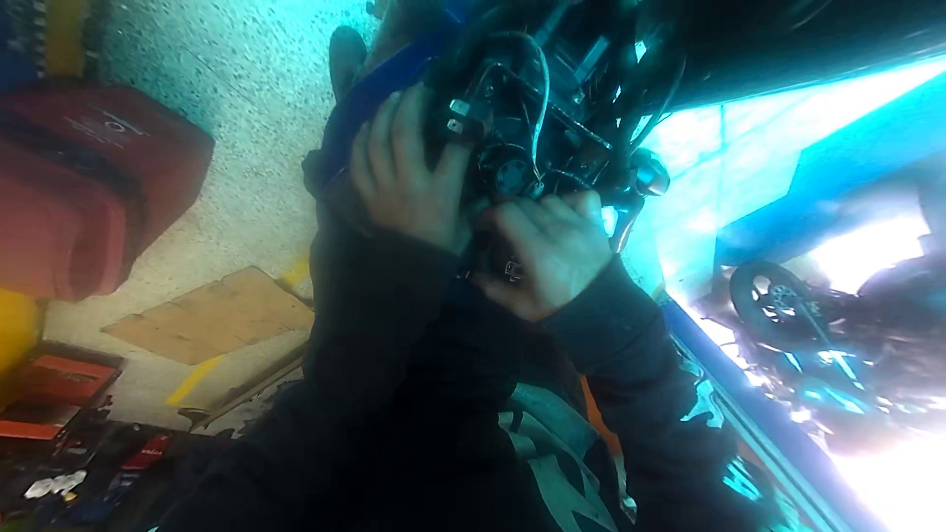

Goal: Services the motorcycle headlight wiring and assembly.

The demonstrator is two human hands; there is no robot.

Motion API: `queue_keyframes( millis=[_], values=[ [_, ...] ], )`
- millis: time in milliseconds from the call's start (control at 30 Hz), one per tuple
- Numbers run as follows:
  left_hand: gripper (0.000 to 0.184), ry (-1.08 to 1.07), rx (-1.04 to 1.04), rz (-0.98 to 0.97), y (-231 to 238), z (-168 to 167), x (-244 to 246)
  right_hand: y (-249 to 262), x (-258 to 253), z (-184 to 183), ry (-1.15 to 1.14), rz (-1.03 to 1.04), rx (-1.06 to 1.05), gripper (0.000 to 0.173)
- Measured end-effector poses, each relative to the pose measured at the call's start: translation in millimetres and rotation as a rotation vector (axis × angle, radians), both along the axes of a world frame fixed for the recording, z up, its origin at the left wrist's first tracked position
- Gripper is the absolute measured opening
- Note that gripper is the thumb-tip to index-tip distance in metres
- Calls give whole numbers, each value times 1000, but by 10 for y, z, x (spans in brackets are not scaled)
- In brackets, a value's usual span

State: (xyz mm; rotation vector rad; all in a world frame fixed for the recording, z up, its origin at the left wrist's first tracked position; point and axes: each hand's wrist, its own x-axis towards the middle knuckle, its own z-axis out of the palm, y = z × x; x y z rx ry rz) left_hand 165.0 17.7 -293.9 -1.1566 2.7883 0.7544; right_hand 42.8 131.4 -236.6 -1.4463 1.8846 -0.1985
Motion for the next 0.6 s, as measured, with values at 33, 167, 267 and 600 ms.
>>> queue_keyframes(
  millis=[33, 167, 267, 600],
  values=[
    [48, -12, 11, -5, -6, 11, 5, 18, 11, -17, 12, -12, -20, 56],
    [52, -15, 85, -2, -9, 63, -12, 137, 22, -126, 74, -55, -164, 56],
    [47, 11, 59, 3, 27, 46, -12, 203, 18, -169, 87, -92, -244, 51],
    [60, 59, 45, 16, 18, 23, 5, 117, -70, -90, -59, -203, -202, 50]
  ],
)
